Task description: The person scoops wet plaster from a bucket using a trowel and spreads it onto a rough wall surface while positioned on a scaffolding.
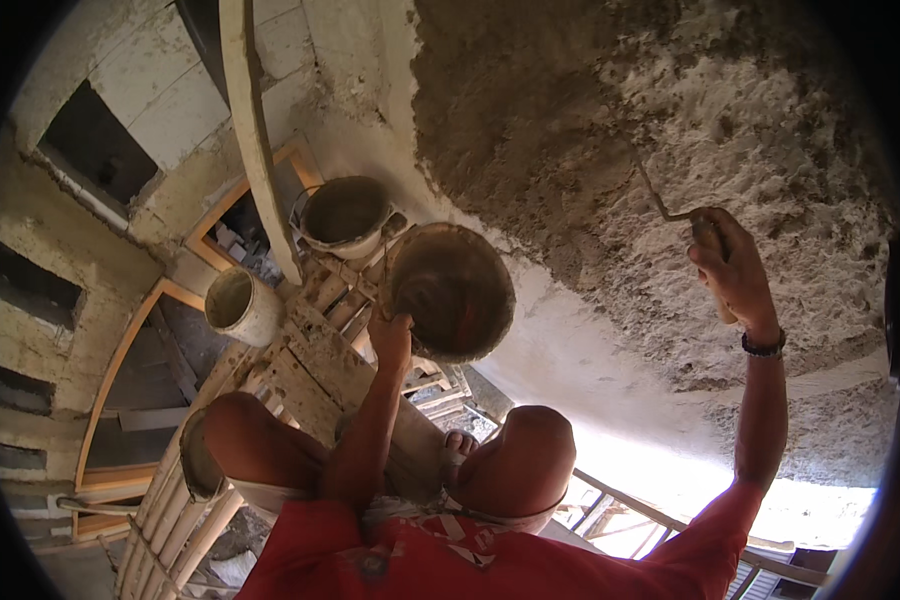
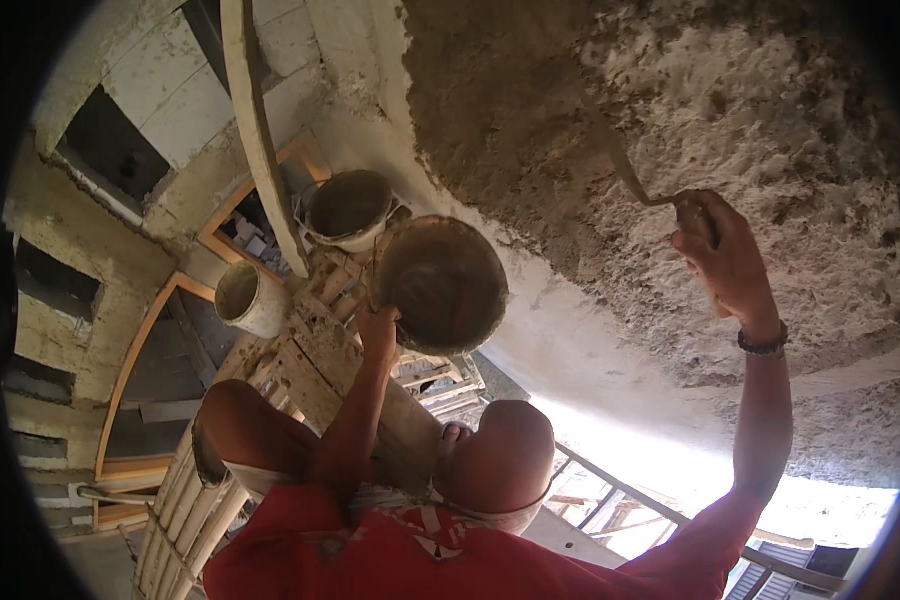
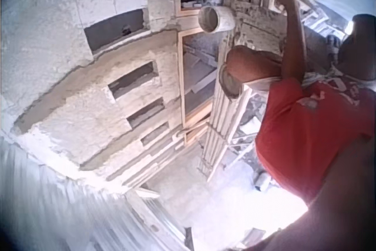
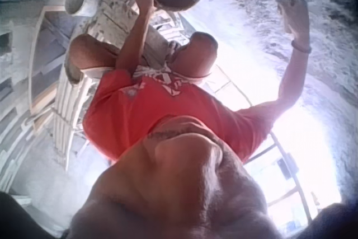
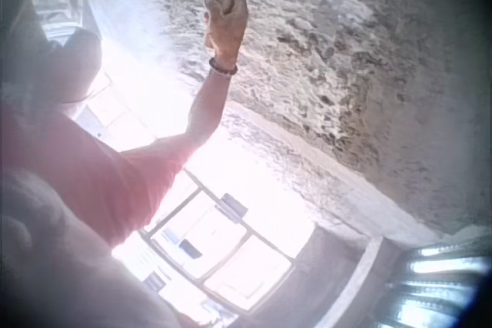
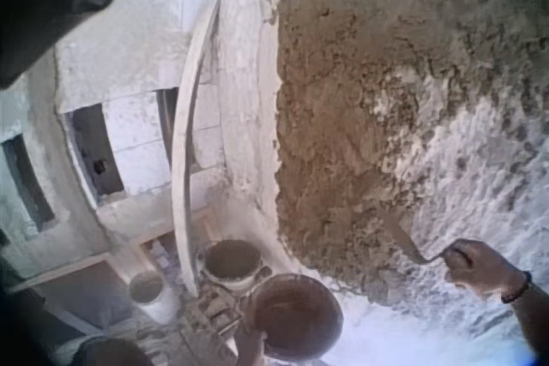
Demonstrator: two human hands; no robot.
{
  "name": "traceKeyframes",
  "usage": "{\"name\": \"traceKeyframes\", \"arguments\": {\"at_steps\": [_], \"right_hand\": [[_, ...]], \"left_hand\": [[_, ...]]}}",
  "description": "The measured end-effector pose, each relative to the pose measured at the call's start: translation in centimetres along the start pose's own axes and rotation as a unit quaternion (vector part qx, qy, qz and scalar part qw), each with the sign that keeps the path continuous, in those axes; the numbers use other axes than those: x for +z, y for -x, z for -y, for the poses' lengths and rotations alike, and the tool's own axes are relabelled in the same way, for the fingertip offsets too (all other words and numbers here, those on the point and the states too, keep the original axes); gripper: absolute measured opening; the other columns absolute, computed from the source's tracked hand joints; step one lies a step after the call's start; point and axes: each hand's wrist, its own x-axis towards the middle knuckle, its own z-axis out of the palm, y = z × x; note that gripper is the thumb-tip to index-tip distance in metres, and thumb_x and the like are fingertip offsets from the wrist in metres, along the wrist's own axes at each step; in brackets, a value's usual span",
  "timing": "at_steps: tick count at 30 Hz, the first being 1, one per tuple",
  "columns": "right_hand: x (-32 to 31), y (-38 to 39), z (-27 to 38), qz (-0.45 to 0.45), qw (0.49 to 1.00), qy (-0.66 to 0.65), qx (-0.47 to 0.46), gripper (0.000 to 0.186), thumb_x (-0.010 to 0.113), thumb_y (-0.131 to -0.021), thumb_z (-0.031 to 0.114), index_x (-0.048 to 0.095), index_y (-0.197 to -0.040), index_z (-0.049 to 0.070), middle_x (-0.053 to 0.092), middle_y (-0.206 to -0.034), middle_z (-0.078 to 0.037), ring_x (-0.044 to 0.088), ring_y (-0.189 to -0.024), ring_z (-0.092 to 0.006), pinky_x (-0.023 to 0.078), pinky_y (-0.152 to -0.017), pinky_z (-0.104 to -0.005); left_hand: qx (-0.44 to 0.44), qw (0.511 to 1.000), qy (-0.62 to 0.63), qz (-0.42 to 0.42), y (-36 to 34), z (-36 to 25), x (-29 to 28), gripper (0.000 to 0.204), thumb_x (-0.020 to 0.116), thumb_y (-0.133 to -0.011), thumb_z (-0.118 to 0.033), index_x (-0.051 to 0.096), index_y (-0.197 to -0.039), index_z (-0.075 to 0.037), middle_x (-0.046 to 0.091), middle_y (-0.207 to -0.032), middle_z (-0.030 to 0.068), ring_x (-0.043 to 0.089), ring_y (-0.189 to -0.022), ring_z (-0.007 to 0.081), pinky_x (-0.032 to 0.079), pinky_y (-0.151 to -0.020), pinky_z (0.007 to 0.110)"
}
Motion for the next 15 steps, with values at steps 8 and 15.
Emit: {"name": "traceKeyframes", "arguments": {"at_steps": [8,15], "right_hand": [[14.5,2.0,-5.7,0.230,0.948,-0.182,0.122,0.028,0.068,-0.082,0.006,0.056,-0.106,-0.002,0.057,-0.074,-0.004,0.055,-0.053,-0.0105,0.047,-0.047,-0.0273],[16.9,-0.4,-6.5,0.170,0.949,-0.247,0.093,0.029,0.068,-0.083,0.011,0.054,-0.108,0.002,0.055,-0.071,-0.002,0.054,-0.052,-0.0105,0.046,-0.047,-0.0262]], "left_hand": [[0.069,0.991,0.110,-0.029,-0.1,-3.6,0.5,0.042,0.054,-0.072,0.005,0.059,-0.114,0.002,0.061,-0.087,0.0014,0.054,-0.074,0.0094,0.044,-0.065,0.025],[-0.185,0.969,0.113,-0.114,-7.4,-15.3,-1.9,0.028,0.061,-0.079,0.000,0.065,-0.105,-0.009,0.064,-0.087,0.0068,0.062,-0.076,0.0216,0.050,-0.067,0.032]]}}
